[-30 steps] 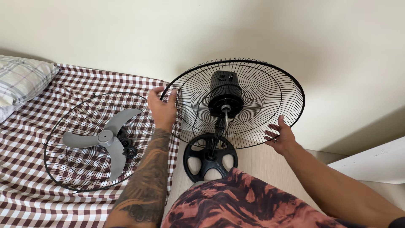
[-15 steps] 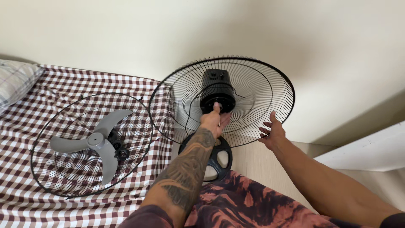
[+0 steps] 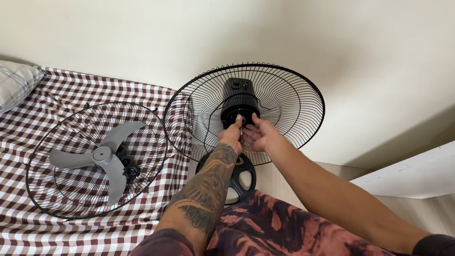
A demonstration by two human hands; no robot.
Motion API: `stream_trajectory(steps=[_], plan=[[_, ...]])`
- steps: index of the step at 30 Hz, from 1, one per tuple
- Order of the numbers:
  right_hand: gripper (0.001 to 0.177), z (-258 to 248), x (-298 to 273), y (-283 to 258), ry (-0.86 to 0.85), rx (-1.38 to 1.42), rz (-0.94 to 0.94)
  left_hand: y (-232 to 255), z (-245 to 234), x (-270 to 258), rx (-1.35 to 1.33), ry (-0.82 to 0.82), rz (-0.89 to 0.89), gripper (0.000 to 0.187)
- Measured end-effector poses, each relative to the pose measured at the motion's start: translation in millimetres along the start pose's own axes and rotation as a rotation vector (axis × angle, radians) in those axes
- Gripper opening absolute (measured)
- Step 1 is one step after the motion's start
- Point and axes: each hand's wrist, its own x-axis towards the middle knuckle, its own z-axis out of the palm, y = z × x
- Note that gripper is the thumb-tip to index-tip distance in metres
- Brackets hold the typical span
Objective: The person assembles a standing fan by attaching the front grille, securing the motor housing, and mounting the fan blade onto the stand. The person uses a screwdriver to tighten the motor housing and then installs the blade before placing the front grille over it.
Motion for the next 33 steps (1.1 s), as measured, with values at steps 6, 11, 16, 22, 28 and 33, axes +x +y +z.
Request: stream_trajectory(steps=[6, 11, 16, 22, 28, 33], plan=[[0.038, -4, 16, 12, 0.002, 0.208, 0.079, 6, -7, -6, -0.217, -0.064, -0.005, 0.046], [0.044, -3, 21, 12, 0.044, 0.219, 0.09, 7, -14, -9, -0.247, -0.08, -0.038, 0.038], [0.059, -1, 24, 15, -0.093, 0.205, 0.204, 8, -15, -2, -0.206, -0.035, 0.014, 0.043], [0.069, 3, 29, 17, -0.084, 0.222, 0.15, 11, -16, 9, -0.034, 0.057, 0.133, 0.056], [0.078, -11, 45, 12, 0.029, 0.107, -0.004, 18, -28, -3, 0.052, 0.112, 0.016, 0.103], [0.069, -15, 62, 9, -0.074, 0.221, -0.127, 2, -39, 18, -0.107, -0.212, -0.107, 0.103]])
